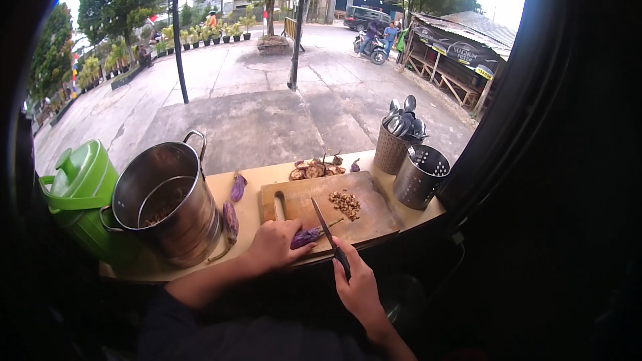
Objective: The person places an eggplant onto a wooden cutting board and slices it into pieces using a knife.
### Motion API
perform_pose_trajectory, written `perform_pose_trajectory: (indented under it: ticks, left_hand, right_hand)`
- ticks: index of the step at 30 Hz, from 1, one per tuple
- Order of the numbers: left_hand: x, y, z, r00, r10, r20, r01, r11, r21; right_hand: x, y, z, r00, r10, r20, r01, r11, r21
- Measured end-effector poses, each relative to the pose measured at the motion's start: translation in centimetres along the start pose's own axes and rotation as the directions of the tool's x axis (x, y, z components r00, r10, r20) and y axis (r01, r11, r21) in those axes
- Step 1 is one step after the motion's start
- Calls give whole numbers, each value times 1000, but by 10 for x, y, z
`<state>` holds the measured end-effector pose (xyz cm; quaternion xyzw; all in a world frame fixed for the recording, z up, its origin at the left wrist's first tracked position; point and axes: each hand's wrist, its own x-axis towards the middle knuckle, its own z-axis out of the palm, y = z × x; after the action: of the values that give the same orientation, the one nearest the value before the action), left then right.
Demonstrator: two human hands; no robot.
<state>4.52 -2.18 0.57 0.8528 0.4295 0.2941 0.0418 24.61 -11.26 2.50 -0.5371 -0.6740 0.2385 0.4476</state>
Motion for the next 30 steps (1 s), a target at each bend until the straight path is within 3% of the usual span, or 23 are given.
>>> perform_pose_trajectory:
  ticks: [3, 6, 9, 17, 23, 30]
  left_hand:
    - [2, -1, -6, 999, -30, 28, 29, 1000, 9]
    - [3, -6, -8, 999, -31, -24, 33, 998, 59]
    - [4, -9, -8, 999, -32, 29, 30, 997, 69]
    - [4, -15, -2, 995, 85, 43, -86, 996, 27]
    - [5, -13, -5, 993, 76, 90, -77, 997, 7]
    - [7, -12, -7, 993, 77, 94, -72, 996, -53]
  right_hand:
    - [3, 1, 0, 991, -127, -35, 126, 991, -37]
    - [3, -1, 3, 984, -177, -20, 174, 981, -87]
    - [0, 0, 10, 976, -218, 5, 217, 970, -112]
    - [-1, 6, 14, 983, -183, 19, 182, 953, -243]
    - [0, 10, 17, 981, -195, 11, 192, 952, -240]
    - [5, 6, 28, 986, -166, 4, 154, 900, -408]
